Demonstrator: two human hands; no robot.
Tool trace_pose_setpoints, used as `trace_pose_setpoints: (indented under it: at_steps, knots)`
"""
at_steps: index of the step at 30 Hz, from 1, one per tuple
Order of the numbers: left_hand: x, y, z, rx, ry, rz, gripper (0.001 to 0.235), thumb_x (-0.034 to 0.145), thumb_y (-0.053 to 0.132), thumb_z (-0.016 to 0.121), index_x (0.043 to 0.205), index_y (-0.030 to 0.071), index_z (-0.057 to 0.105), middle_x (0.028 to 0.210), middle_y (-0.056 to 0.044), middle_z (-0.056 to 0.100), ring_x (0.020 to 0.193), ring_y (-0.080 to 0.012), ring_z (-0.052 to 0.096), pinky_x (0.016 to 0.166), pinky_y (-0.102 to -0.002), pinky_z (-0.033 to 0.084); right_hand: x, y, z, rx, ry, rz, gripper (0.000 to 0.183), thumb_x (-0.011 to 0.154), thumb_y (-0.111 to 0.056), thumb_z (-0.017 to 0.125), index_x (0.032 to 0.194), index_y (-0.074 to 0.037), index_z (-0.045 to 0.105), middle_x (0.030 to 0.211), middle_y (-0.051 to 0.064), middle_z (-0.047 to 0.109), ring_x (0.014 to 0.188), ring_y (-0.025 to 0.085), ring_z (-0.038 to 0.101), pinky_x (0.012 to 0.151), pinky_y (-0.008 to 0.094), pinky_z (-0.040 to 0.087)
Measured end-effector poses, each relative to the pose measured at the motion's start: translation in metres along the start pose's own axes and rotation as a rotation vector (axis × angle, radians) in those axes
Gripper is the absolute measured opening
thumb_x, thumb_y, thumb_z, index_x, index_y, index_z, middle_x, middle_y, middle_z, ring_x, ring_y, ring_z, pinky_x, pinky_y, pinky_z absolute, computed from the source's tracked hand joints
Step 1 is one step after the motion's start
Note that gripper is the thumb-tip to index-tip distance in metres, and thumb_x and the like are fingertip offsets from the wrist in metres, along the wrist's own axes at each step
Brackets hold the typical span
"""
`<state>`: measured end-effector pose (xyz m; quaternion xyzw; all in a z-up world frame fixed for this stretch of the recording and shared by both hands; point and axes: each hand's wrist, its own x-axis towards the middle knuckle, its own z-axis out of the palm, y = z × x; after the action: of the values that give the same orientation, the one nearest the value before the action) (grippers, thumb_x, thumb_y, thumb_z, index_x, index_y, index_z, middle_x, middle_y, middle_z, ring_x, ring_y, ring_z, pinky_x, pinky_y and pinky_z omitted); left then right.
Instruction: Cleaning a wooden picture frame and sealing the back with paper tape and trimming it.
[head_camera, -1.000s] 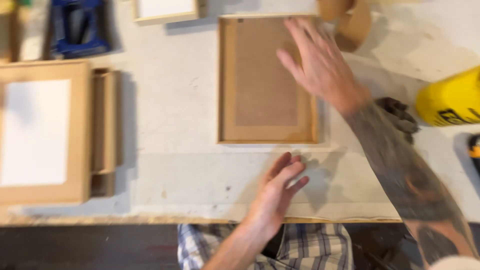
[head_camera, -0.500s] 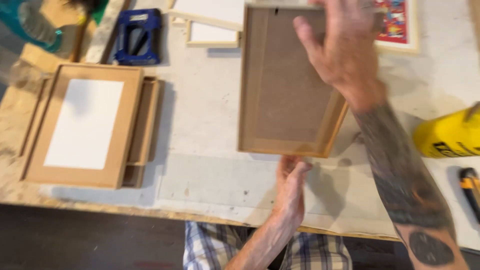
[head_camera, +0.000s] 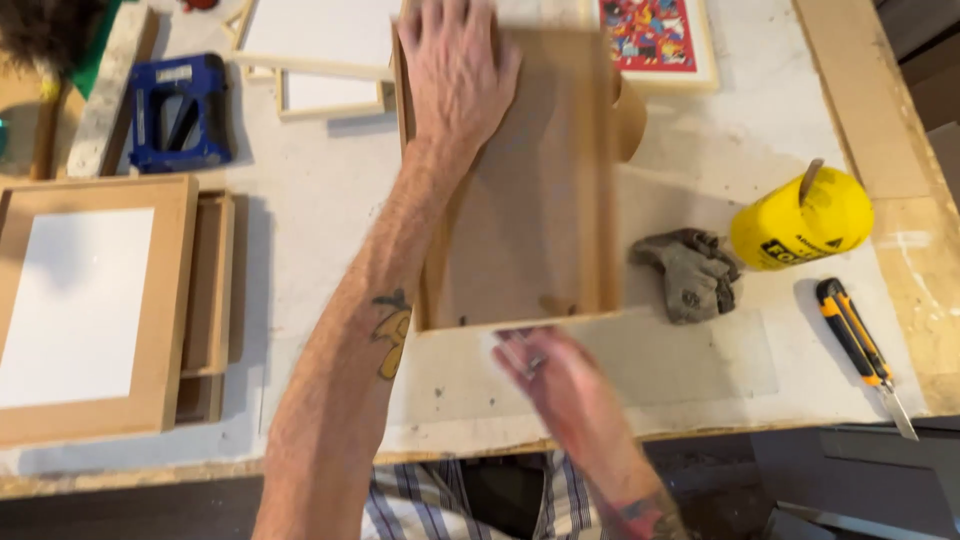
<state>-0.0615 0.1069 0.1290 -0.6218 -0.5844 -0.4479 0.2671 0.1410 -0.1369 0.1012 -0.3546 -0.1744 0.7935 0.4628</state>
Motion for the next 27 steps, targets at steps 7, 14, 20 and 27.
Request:
trace_pose_setpoints:
  at_steps: [7, 14, 20, 27]
  knots:
    - [-0.102, -0.056, 0.105, 0.125, -0.403, -0.004, 0.016, 0.09, 0.024, 0.061, 0.087, 0.008, 0.062, 0.09, -0.008, 0.058, 0.082, -0.0287, 0.055, 0.083, -0.047, 0.046, 0.027, 0.022, -0.019, 0.131, 0.003, 0.247, 0.019, 0.098, -0.013, 0.057, 0.089, -0.007, 0.072, 0.114, 0.017, 0.077, 0.127, 0.039, 0.066, 0.115, 0.062, 0.045]
    - [-0.122, -0.076, 0.135, 0.171, -0.583, -0.062, 0.033, 0.095, 0.038, 0.059, 0.106, 0.008, 0.065, 0.104, -0.009, 0.061, 0.096, -0.031, 0.056, 0.095, -0.049, 0.044, 0.053, 0.012, -0.016, 0.104, 0.103, 0.356, 0.02, 0.1, -0.017, 0.054, 0.102, -0.002, 0.069, 0.126, 0.02, 0.071, 0.136, 0.04, 0.061, 0.118, 0.059, 0.046]
    - [-0.123, -0.07, 0.129, 0.17, -0.635, -0.065, 0.045, 0.094, 0.045, 0.066, 0.124, 0.012, 0.062, 0.114, -0.011, 0.058, 0.106, -0.0329, 0.056, 0.097, -0.053, 0.045, 0.06, 0.012, -0.025, 0.118, 0.107, 0.393, 0.02, 0.092, -0.019, 0.061, 0.101, -0.003, 0.068, 0.142, 0.027, 0.064, 0.143, 0.041, 0.055, 0.117, 0.061, 0.043]
    - [-0.117, -0.029, 0.146, -0.087, -0.633, 0.372, 0.023, 0.092, 0.017, 0.068, 0.115, 0.015, 0.073, 0.121, -0.014, 0.056, 0.112, -0.0293, 0.057, 0.105, -0.058, 0.042, 0.012, 0.005, -0.022, 0.06, -0.301, 0.24, 0.063, 0.103, -0.023, 0.062, 0.154, 0.006, 0.039, 0.158, 0.024, 0.048, 0.145, 0.037, 0.047, 0.117, 0.053, 0.037]
